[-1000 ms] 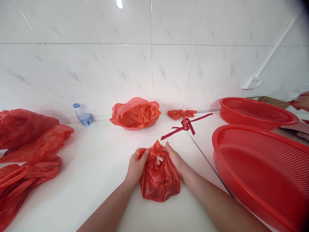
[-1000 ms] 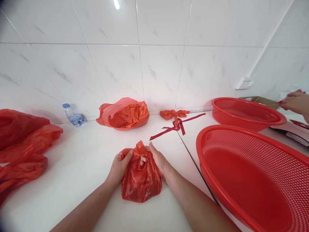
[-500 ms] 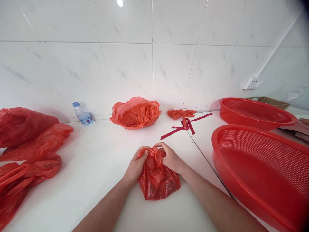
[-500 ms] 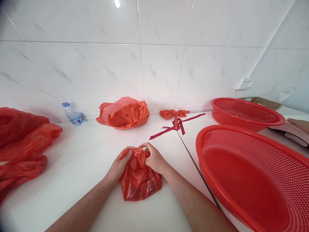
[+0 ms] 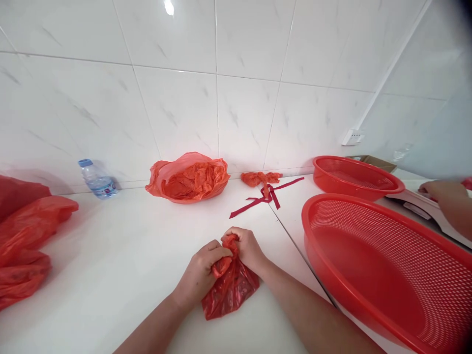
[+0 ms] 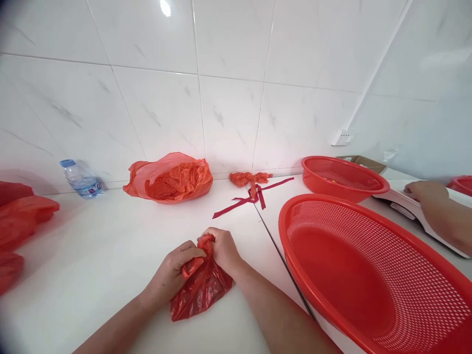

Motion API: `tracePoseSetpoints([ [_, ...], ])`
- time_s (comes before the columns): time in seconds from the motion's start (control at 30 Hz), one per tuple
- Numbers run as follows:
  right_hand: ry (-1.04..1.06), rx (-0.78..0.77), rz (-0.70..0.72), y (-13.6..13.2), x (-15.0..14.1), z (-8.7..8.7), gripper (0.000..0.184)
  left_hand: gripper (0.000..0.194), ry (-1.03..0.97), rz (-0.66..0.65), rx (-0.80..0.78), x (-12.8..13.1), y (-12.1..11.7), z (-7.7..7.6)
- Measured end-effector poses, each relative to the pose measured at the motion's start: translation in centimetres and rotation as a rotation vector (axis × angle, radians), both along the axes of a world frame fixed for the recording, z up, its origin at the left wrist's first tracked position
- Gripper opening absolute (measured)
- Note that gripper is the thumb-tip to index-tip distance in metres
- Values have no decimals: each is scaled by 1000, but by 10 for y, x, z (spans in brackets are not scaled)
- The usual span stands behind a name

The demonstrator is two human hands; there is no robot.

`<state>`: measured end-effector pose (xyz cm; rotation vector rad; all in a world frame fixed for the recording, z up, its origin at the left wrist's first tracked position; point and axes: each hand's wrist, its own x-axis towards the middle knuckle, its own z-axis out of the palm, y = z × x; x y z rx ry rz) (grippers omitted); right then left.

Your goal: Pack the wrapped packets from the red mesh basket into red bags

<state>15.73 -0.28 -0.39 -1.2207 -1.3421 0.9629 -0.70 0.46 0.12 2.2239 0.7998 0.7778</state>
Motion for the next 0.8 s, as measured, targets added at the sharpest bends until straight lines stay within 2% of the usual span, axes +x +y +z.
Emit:
tracePoseSetpoints([
  [0.17, 106, -86, 145, 4, 10, 6, 29, 35, 77, 80, 75, -2, 3, 0],
  [0.3, 466, -236, 287, 4, 21, 7, 28, 37, 89, 81, 107, -3, 4, -2],
  [0.37, 612, -244, 308, 5, 24, 5, 28, 41, 77, 69, 138, -3, 5, -3],
  [0.43, 653, -210, 241, 9, 26, 2, 27, 43, 51, 58, 220, -4, 6, -3],
  [0.5, 615, -181, 117, 14, 29, -2, 24, 43, 19, 61, 376, -5, 6, -1],
  [0.57, 511, -145, -24, 19, 36, -5, 21, 42, -8, 59, 549, -7, 4, 0],
  [0.63, 315, -83, -187, 24, 45, -7, 18, 39, -16, 19, 665, -8, 0, 2],
  [0.73, 64, -4, -386, 30, 58, -10, 18, 30, 12, -120, 705, -6, -12, 6],
  [0.8, 27, 13, -430, 31, 63, -12, 18, 28, 11, -231, 674, -2, -20, 9],
])
